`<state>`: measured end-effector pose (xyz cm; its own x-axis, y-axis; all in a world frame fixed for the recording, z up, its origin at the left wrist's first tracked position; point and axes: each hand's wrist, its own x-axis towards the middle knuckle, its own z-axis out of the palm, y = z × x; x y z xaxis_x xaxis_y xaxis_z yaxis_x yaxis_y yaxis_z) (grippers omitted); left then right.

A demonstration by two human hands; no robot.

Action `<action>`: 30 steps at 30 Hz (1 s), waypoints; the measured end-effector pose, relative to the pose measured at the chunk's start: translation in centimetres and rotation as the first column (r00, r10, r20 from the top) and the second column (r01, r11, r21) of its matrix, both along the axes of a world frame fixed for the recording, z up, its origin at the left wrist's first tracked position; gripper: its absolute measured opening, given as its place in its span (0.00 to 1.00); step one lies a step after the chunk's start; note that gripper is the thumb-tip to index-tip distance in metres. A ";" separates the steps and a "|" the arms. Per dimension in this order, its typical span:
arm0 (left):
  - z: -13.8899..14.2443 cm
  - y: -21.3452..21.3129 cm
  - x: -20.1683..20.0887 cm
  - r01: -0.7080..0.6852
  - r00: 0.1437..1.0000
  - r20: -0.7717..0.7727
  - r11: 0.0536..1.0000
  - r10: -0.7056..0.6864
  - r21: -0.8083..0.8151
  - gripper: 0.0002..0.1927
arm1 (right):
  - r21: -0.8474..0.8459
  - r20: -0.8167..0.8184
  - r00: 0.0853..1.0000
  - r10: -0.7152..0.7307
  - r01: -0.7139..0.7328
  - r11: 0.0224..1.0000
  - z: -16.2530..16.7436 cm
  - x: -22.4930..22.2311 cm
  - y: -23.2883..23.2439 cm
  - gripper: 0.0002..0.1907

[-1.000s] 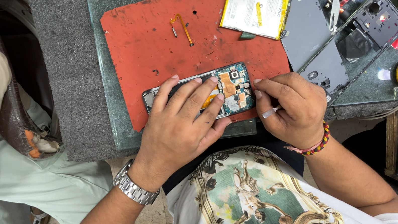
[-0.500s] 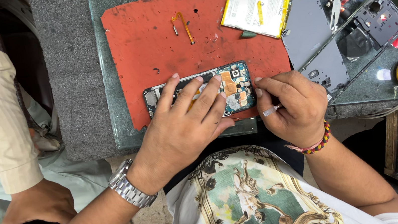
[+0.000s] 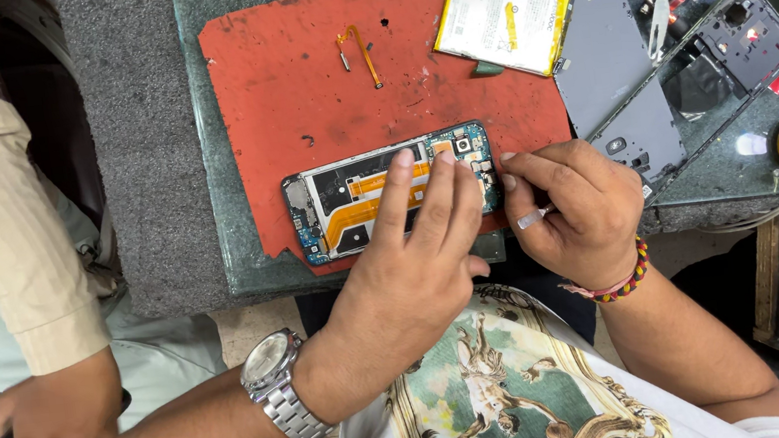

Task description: The person disassembles a smartphone by removing the back cover, battery, and internal components. They use a metal prying tool to detach the motherboard and other parts, placing them on the workbench.

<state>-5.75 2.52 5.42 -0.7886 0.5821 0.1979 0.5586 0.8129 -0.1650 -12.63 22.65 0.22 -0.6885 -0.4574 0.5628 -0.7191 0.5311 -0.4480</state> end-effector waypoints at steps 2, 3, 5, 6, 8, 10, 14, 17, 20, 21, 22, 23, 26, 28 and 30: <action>0.2 0.3 -0.2 0.004 1.000 0.020 1.000 -0.005 0.020 0.31 | 0.003 0.005 1.000 -0.003 0.003 1.000 0.0 0.0 0.1 0.09; 0.2 0.5 -0.4 0.013 0.999 0.042 1.000 -0.013 0.013 0.30 | 0.007 0.003 1.000 -0.006 0.006 1.000 0.0 0.0 0.2 0.09; 0.2 0.6 -0.5 0.026 0.996 0.087 1.000 -0.026 -0.007 0.29 | 0.008 -0.001 1.000 -0.007 0.007 1.000 -0.1 0.0 0.1 0.10; 0.3 0.6 -0.5 0.015 0.996 0.088 1.000 -0.016 0.009 0.30 | 0.007 0.001 1.000 -0.006 0.006 1.000 -0.1 0.0 0.1 0.09; 0.3 0.4 -0.3 -0.006 0.996 0.089 0.999 0.002 0.041 0.32 | 0.004 0.003 1.000 -0.005 0.005 1.000 -0.1 0.1 0.1 0.09; 0.2 0.0 -0.3 -0.030 0.986 0.166 0.996 0.015 0.086 0.31 | 0.004 0.005 1.000 -0.005 0.005 1.000 0.0 0.0 0.0 0.09; -0.9 -1.8 -0.3 -0.117 0.974 0.224 0.939 0.045 0.322 0.36 | 0.003 0.005 1.000 0.002 -0.002 1.000 0.2 0.0 -0.1 0.09; -1.9 -2.5 0.2 -0.167 0.967 0.249 0.875 0.056 0.454 0.35 | 0.006 0.009 1.000 0.015 -0.015 1.000 0.2 0.0 0.0 0.09; -2.8 -2.7 0.3 -0.149 0.973 0.229 0.866 0.041 0.477 0.33 | 0.015 -0.003 1.000 0.025 -0.025 1.000 0.3 -0.1 0.1 0.09; -3.0 -2.9 0.3 -0.135 0.975 0.218 0.864 0.030 0.485 0.31 | 0.022 -0.002 1.000 0.020 -0.020 1.000 0.3 0.0 0.1 0.09; -3.2 -3.1 0.2 -0.120 0.978 0.206 0.863 0.019 0.491 0.29 | 0.028 -0.003 1.000 0.016 -0.016 0.999 0.3 0.0 0.1 0.09; -3.3 -3.2 0.1 -0.107 0.981 0.195 0.861 0.009 0.497 0.27 | 0.033 -0.002 1.000 0.012 -0.012 0.999 0.3 0.0 0.2 0.10; -3.3 -3.4 0.1 -0.082 0.985 0.171 0.867 -0.004 0.491 0.24 | 0.043 0.002 1.000 0.002 -0.002 0.999 0.2 0.1 0.2 0.10; -3.3 -3.4 0.1 -0.069 0.989 0.150 0.873 -0.005 0.482 0.23 | 0.049 0.000 1.000 0.001 -0.001 0.999 0.2 0.1 0.2 0.10; -3.3 -3.3 0.2 -0.067 0.990 0.139 0.876 0.000 0.477 0.23 | 0.054 0.001 1.000 0.003 -0.003 0.999 0.3 0.2 0.2 0.10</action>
